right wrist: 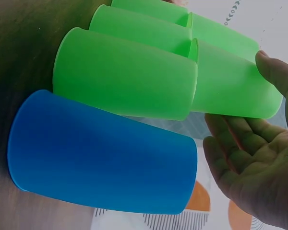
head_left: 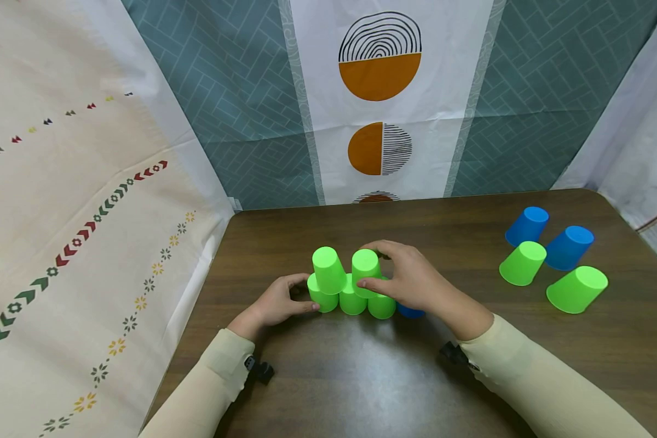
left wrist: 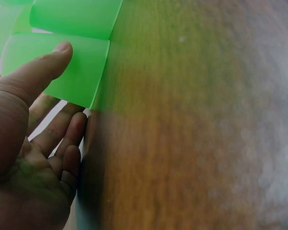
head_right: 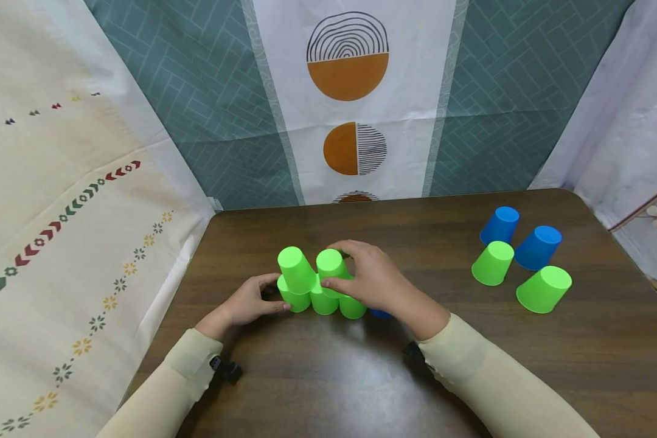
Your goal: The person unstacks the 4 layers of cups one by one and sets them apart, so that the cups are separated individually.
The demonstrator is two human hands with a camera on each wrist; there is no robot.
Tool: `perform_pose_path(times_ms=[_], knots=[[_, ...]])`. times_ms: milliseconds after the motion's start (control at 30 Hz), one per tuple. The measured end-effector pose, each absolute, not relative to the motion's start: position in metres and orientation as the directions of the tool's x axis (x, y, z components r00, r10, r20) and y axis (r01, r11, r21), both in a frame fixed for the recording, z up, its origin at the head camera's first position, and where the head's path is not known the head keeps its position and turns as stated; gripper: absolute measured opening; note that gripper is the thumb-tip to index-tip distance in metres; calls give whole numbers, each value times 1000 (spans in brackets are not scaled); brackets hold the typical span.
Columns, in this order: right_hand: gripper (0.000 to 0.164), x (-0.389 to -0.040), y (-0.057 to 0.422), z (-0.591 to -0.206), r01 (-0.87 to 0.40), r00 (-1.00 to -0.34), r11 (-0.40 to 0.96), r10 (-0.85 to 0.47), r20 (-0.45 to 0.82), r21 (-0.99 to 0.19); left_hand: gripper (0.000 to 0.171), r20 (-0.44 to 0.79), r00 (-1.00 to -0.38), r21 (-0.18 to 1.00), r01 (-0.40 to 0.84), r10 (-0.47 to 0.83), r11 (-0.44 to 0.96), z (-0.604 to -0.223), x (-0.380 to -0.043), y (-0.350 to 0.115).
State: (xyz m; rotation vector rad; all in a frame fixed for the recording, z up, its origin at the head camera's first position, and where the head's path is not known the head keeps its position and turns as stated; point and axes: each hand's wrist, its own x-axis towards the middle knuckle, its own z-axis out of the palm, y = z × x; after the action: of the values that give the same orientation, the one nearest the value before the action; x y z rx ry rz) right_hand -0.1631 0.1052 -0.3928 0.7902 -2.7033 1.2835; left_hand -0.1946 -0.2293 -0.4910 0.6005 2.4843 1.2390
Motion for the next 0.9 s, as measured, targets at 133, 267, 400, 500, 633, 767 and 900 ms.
perform_pose_path(times_ms=[133,267,400,500,633,767,900], knots=[[52,-163,107,-393,-453,-878,527,-405,257,-719,59,-77,-868,806,236,491,543,-491,-194,-229],[53,-162,111,-390,-443,-887,527,-375,270,-725,58,-78,-867,805,237,492,544,-491,-194,-229],[55,-159,121,-387,-429,-898,531,-341,279,-731,58,-77,-867,804,239,493,545,-491,-194,-230],[57,-157,132,-387,-405,-911,541,-305,277,-737,59,-73,-867,798,245,492,550,-491,-194,-230],[59,-153,151,-388,-360,-932,556,-251,262,-749,59,-69,-868,797,248,492,550,-491,-193,-230],[58,-147,170,-386,-330,-944,575,-201,262,-749,58,-66,-869,799,248,491,547,-490,-193,-229],[57,-141,189,-385,-325,-944,596,-152,294,-735,58,-65,-869,799,249,491,547,-490,-192,-228]])
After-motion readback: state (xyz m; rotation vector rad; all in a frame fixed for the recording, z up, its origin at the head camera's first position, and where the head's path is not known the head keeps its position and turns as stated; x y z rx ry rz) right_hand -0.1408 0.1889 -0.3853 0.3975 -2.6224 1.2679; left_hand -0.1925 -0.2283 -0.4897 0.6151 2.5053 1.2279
